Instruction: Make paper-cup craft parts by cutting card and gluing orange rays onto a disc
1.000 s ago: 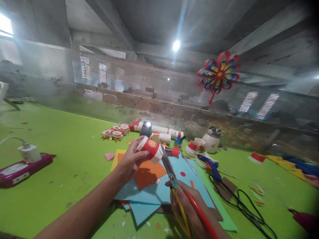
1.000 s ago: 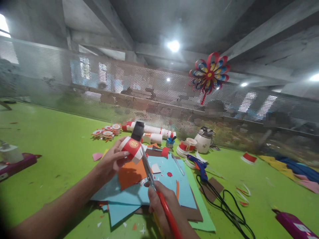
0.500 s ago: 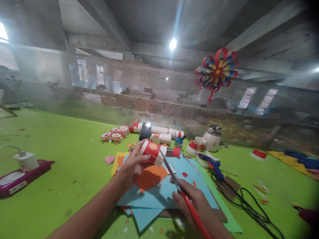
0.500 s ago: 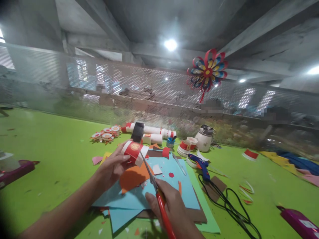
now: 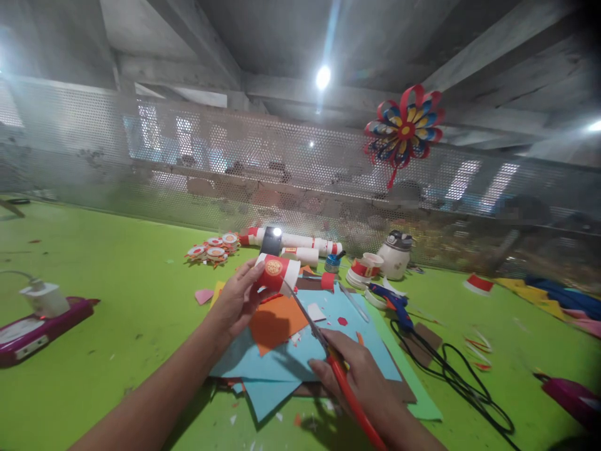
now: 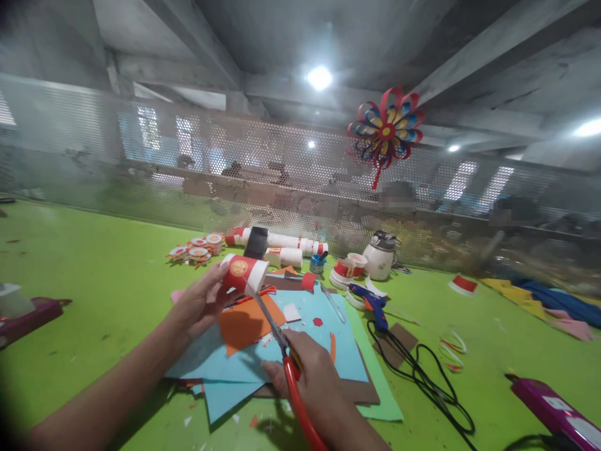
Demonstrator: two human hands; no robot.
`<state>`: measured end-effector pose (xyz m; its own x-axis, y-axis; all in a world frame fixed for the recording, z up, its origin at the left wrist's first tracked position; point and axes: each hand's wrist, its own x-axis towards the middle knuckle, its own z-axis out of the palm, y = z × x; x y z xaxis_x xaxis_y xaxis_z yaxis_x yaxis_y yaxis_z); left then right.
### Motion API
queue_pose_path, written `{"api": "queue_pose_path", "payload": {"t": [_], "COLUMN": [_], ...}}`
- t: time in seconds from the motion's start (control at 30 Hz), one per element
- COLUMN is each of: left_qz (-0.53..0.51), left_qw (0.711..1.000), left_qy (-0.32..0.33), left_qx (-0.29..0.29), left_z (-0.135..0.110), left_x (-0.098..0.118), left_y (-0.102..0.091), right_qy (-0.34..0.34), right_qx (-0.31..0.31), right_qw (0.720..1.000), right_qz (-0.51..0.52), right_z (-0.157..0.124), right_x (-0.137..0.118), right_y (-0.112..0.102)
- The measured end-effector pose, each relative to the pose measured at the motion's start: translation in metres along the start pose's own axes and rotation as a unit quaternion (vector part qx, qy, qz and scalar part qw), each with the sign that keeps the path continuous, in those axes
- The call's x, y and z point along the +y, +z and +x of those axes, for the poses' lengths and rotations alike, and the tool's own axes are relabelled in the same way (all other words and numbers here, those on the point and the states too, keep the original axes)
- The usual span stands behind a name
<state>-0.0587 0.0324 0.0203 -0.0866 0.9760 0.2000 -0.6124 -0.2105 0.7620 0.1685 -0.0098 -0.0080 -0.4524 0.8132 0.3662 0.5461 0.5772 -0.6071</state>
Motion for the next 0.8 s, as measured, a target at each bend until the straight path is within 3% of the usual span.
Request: {"api": "queue_pose_path", "payload": {"t": [0.2,0.57,0.8], "left_qz": [0.005,0.048,0.022], "left_qw": [0.999,0.997,0.997], "left_qy": [0.018,0.048,0.046], "left_qx": [-0.04,-0.03,-0.057], "left_z": [-0.004,-0.002,-0.006], "left_x": [0.008,0.007,0.005], "left_y": [0.003,0.002,0.003], "right_qy": [0.002,-0.014,0.019], "right_qx": [-0.006,-0.024,0.017], "right_qw": [1.0,1.0,0.999], "right_qz": [-0.026,-0.007,0.043], "right_z": [0.003,0.002,-0.001], "right_x": [0.006,0.007,-0.007], "right_y": [-0.001,-0.004,-0.005]}}
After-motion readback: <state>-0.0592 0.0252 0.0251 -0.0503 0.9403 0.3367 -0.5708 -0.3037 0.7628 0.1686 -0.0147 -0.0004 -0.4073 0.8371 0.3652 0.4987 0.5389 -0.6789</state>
